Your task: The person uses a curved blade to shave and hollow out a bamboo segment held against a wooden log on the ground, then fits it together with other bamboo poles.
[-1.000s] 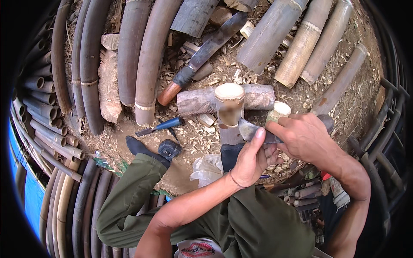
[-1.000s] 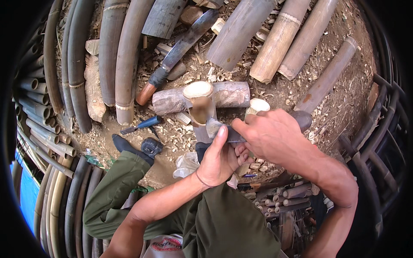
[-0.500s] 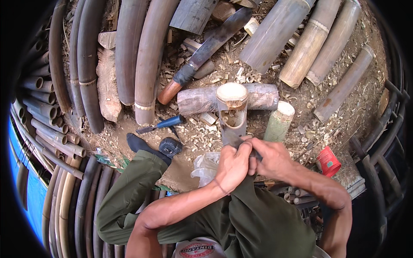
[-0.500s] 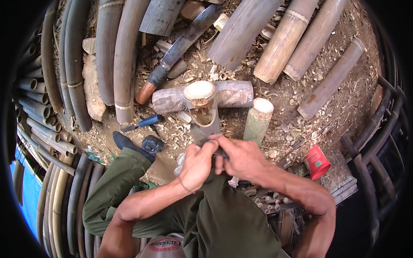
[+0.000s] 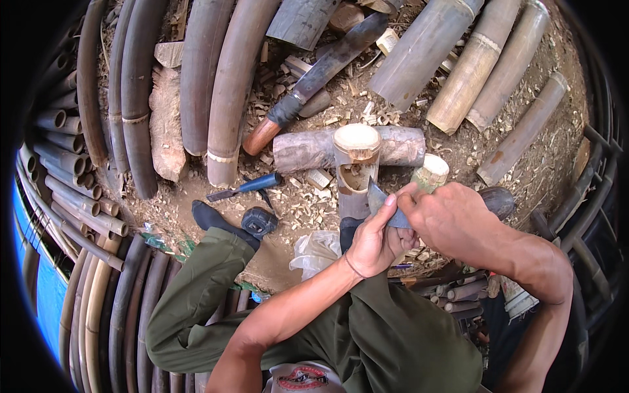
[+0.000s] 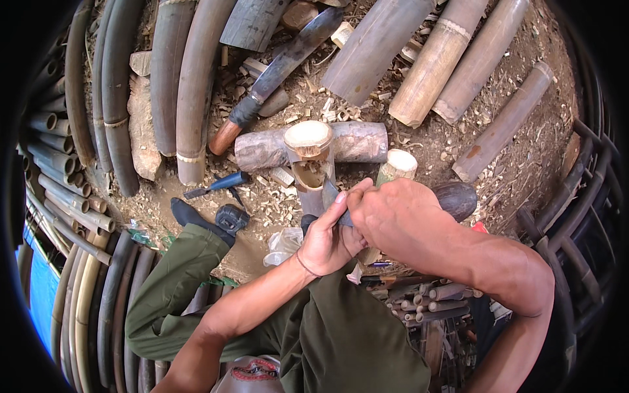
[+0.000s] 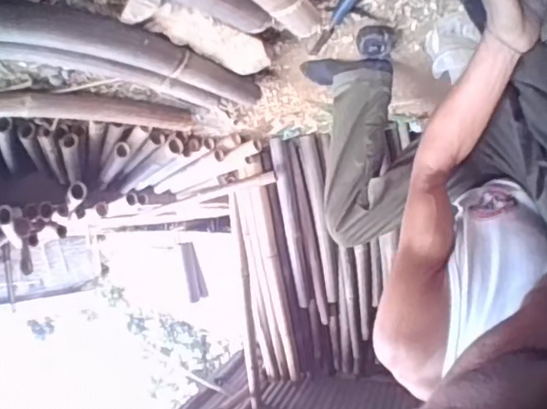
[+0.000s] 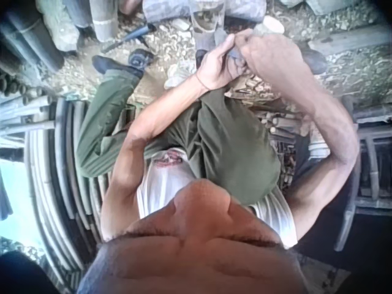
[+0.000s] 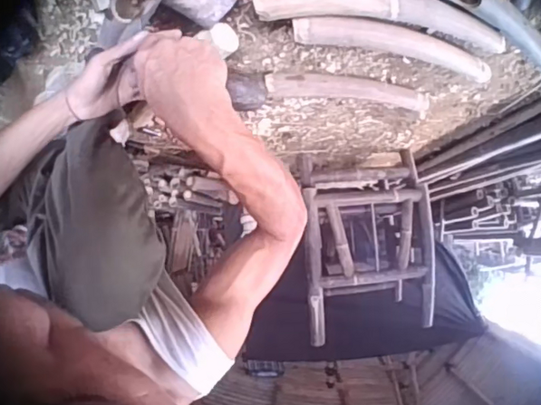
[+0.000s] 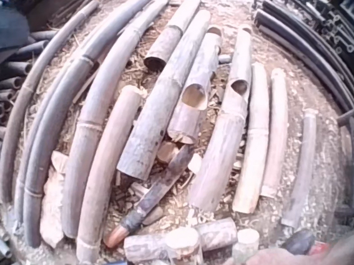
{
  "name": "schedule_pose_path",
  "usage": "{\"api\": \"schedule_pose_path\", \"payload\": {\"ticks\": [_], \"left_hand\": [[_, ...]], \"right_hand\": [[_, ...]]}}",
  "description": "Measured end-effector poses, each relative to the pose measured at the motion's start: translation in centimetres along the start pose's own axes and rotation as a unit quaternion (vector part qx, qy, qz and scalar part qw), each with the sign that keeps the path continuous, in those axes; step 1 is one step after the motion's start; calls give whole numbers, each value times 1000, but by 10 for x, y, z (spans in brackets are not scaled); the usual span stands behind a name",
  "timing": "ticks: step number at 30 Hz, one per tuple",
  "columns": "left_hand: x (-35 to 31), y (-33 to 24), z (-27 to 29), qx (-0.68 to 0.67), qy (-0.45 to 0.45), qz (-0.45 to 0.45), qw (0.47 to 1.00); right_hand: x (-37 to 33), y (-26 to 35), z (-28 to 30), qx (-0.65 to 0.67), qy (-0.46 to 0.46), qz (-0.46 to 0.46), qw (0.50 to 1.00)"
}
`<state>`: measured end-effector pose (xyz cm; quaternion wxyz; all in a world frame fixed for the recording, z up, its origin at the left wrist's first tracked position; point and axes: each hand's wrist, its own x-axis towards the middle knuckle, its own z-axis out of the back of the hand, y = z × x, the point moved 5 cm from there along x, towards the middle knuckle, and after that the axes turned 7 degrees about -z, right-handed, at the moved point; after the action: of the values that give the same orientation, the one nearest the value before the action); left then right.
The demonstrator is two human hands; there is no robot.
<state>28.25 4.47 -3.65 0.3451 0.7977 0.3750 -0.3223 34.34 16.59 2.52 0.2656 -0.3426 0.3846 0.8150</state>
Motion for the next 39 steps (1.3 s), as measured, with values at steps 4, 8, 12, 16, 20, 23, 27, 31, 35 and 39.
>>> {"api": "schedule_pose_path", "payload": {"ticks": [4, 8, 12, 16, 20, 23, 27, 31, 35, 39], "left_hand": [[-14, -13, 7, 96, -106, -21, 989], [-49, -48, -3, 432, -137, -62, 889], [-51, -41, -15, 396, -70, -82, 912], [-9, -13, -7, 98, -40, -11, 994], [-13, -14, 3, 43, -68, -7, 997], [-23, -30, 3, 180, -136, -26, 974], [-30, -57, 14, 410, -193, -58, 889], [-65, -95, -33, 733, -111, -72, 668], [-101, -84, -61, 873, 45, -133, 468], [-115, -81, -31, 941, 62, -146, 300]], "right_hand": [[8, 2, -15, 141, 12, -2, 990], [-1, 34, -56, 344, -72, -59, 934], [-20, 31, -13, 264, -91, -75, 957], [-12, 12, 3, 42, -19, -67, 997], [5, 5, 3, 115, 17, -20, 993], [8, 7, -8, 235, 40, -55, 970], [16, 31, -59, 469, -11, -112, 876], [13, 68, -83, 550, -274, -34, 788], [1, 59, -99, 822, -211, -30, 529], [26, 79, -78, 974, -139, 121, 135]]}}
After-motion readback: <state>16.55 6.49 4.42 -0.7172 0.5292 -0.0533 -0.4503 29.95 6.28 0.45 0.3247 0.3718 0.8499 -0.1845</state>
